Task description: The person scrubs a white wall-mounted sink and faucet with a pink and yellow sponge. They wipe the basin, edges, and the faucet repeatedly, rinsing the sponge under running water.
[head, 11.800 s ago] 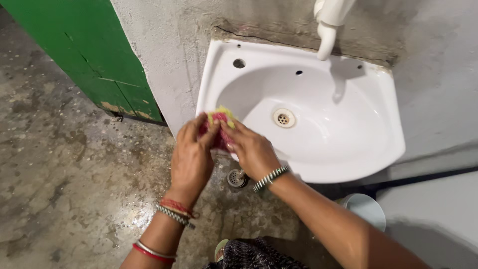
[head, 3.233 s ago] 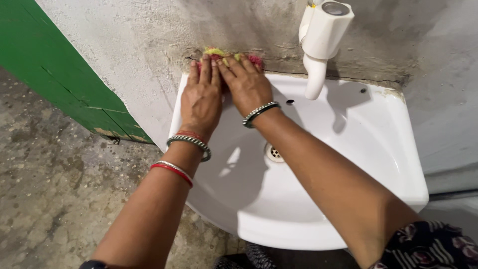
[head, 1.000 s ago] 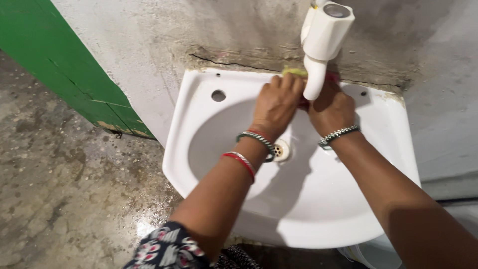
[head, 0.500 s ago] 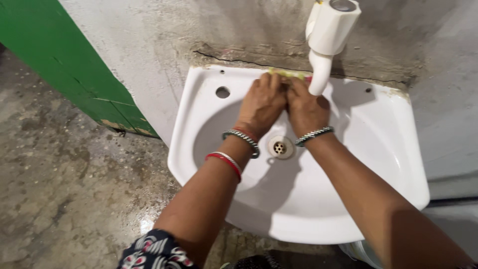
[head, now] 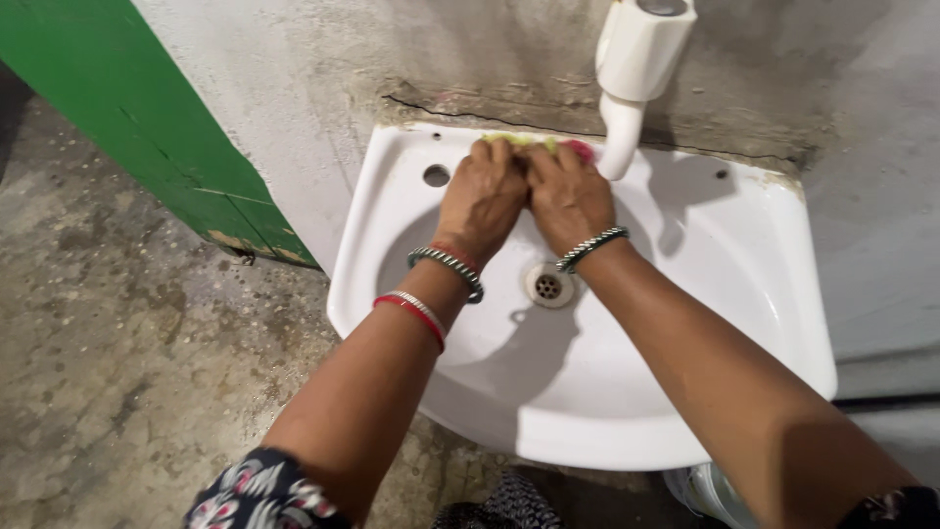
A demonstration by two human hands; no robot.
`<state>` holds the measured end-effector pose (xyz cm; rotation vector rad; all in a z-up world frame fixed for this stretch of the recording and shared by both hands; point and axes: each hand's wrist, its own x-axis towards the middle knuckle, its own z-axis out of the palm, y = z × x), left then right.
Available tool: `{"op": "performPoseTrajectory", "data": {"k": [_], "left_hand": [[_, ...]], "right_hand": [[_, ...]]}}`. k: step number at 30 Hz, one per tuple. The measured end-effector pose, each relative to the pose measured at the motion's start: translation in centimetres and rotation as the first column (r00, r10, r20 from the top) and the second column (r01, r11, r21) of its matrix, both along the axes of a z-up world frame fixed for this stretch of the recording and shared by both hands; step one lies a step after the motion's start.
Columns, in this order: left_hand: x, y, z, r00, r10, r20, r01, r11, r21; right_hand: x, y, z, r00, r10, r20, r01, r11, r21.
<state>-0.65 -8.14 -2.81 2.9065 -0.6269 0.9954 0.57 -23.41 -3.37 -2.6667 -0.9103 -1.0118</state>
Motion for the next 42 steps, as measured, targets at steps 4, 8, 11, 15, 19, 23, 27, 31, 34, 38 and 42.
{"op": "performPoseTrajectory", "data": {"k": [4, 8, 11, 15, 19, 23, 27, 31, 34, 38, 42], "left_hand": [[1.8, -6.6, -0.8, 0.978, -0.191, 0.08, 0.201, 0.968, -0.152], [1.5, -13.6, -1.3, 0.933, -0.356, 0.059, 0.357, 0.883, -0.304], [1.0, -15.3, -0.5, 0.896, -0.443, -0.021, 0.405, 0.837, -0.369], [0.7, -14.2, 1.6, 0.813, -0.521, -0.259, 0.213, 0.681, -0.701], [0.5, -9.8, 2.4, 0.853, -0.392, -0.345, 0.057, 0.726, -0.685], [0.2, -4.3, 1.5, 0.979, -0.173, 0.109, 0.18, 0.982, -0.05], [-1.4, 0.8, 1.4, 0.996, 0.075, -0.055, -0.068, 0.991, 0.116], [-3.9, 4.1, 2.0, 0.974, 0.176, -0.141, -0.166, 0.983, 0.082], [-4.2, 4.5, 1.9, 0.978, 0.162, -0.132, -0.151, 0.984, 0.091], [-2.0, 2.0, 1.3, 0.997, 0.051, -0.062, -0.048, 0.997, 0.058], [0.6, -2.9, 0.7, 0.982, -0.187, 0.003, 0.187, 0.981, -0.054]], "right_hand": [[-0.5, -5.8, 0.6, 0.945, -0.31, -0.104, 0.301, 0.949, -0.092], [-3.8, -12.2, 1.4, 0.919, -0.394, 0.016, 0.39, 0.9, -0.195], [-4.8, -14.3, 1.0, 0.866, -0.499, -0.042, 0.476, 0.846, -0.241], [-3.3, -13.7, -0.2, 0.888, -0.46, 0.001, 0.448, 0.865, -0.226], [-0.7, -10.2, -0.5, 0.946, -0.317, 0.069, 0.323, 0.938, -0.126], [0.1, -4.2, -0.4, 0.972, -0.219, -0.084, 0.225, 0.972, 0.062], [-0.6, 1.7, 0.1, 0.996, 0.084, 0.008, -0.084, 0.986, 0.146], [-1.5, 5.3, 0.8, 0.98, 0.193, 0.042, -0.196, 0.977, 0.089], [-1.4, 5.3, 1.2, 0.966, 0.244, 0.09, -0.245, 0.969, 0.002], [-0.3, 1.9, 1.1, 0.987, 0.135, 0.088, -0.127, 0.987, -0.095], [-0.3, -3.7, 0.6, 0.993, -0.109, -0.05, 0.105, 0.991, -0.083]]}}
